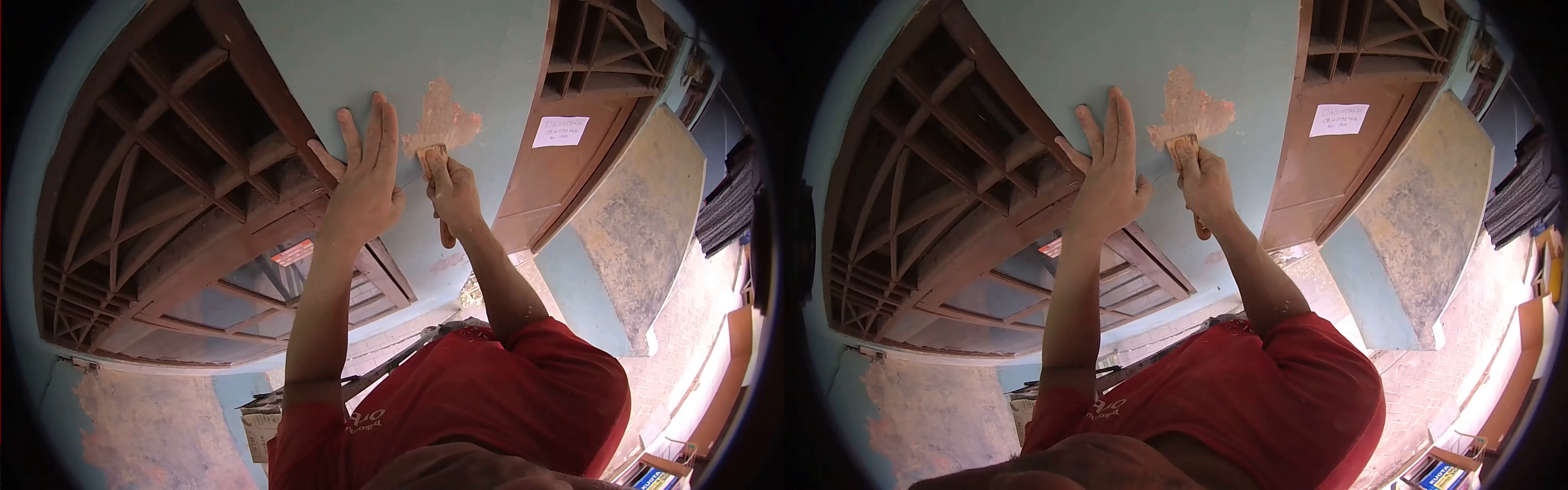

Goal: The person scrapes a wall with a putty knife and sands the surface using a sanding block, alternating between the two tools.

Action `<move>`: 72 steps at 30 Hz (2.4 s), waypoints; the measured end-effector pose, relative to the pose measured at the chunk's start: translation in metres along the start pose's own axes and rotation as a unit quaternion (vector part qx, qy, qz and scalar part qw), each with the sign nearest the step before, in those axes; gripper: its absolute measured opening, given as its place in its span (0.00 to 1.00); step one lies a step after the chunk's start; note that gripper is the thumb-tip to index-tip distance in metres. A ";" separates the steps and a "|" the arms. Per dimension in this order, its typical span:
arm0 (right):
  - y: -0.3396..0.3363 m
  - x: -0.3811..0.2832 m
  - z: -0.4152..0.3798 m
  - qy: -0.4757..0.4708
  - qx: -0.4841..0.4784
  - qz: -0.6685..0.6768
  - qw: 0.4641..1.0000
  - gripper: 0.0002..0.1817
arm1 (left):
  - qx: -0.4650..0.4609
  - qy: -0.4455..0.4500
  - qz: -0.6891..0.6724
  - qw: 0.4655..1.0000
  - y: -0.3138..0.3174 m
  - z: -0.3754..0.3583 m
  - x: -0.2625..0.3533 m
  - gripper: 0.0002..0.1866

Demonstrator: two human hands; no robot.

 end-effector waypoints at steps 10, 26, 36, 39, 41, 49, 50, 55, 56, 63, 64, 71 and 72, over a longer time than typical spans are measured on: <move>0.006 -0.027 0.002 -0.031 0.002 0.035 0.999 0.27 | 0.010 0.000 -0.016 1.000 0.000 0.000 0.001 0.63; 0.007 -0.011 -0.013 -0.011 -0.006 0.019 1.000 0.25 | 0.006 -0.010 -0.018 1.000 -0.002 0.000 0.003 0.63; 0.022 0.007 -0.024 -0.032 -0.021 -0.002 0.999 0.27 | 0.007 -0.019 -0.043 0.999 0.000 0.002 -0.003 0.62; 0.018 0.010 -0.027 0.021 -0.049 -0.013 0.998 0.27 | 0.007 -0.017 -0.037 0.999 0.003 0.000 -0.002 0.62; 0.015 0.016 -0.024 0.057 -0.081 0.016 0.995 0.25 | 0.011 -0.009 -0.031 0.999 0.007 0.000 0.000 0.61; -0.056 0.098 -0.043 0.162 0.040 0.122 0.978 0.08 | 0.082 0.051 0.220 0.971 0.038 -0.007 0.005 0.60; -0.062 0.123 -0.053 0.225 0.040 0.150 0.962 0.06 | 0.079 0.051 0.219 0.971 0.042 -0.010 0.008 0.60; -0.086 0.241 -0.107 0.414 0.094 0.226 0.877 0.07 | -0.149 0.138 0.100 0.974 0.096 -0.044 0.037 0.55; -0.084 0.256 -0.114 0.417 0.093 0.228 0.875 0.07 | -0.152 0.139 0.102 0.973 0.101 -0.050 0.042 0.55; -0.085 0.261 -0.126 0.436 0.113 0.254 0.856 0.30 | -0.396 0.051 -0.121 0.909 0.113 -0.068 0.060 0.47; -0.086 0.258 -0.121 0.418 0.111 0.262 0.863 0.30 | -0.295 0.047 -0.203 0.932 0.096 -0.051 0.061 0.47; -0.099 0.270 -0.118 0.447 0.113 0.232 0.856 0.24 | 0.264 0.078 0.020 0.961 -0.015 0.036 0.035 0.50; -0.103 0.273 -0.118 0.451 0.116 0.234 0.854 0.25 | 0.262 0.066 0.084 0.959 -0.013 0.042 0.026 0.51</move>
Point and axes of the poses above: each hand's wrist, its own z-axis towards the middle knuckle, its own y-axis out of the palm, x = y × z, the point moved 7 cm from there along z, towards the middle knuckle, and after that the axes turned 15 degrees about x, right-handed, at the moved point
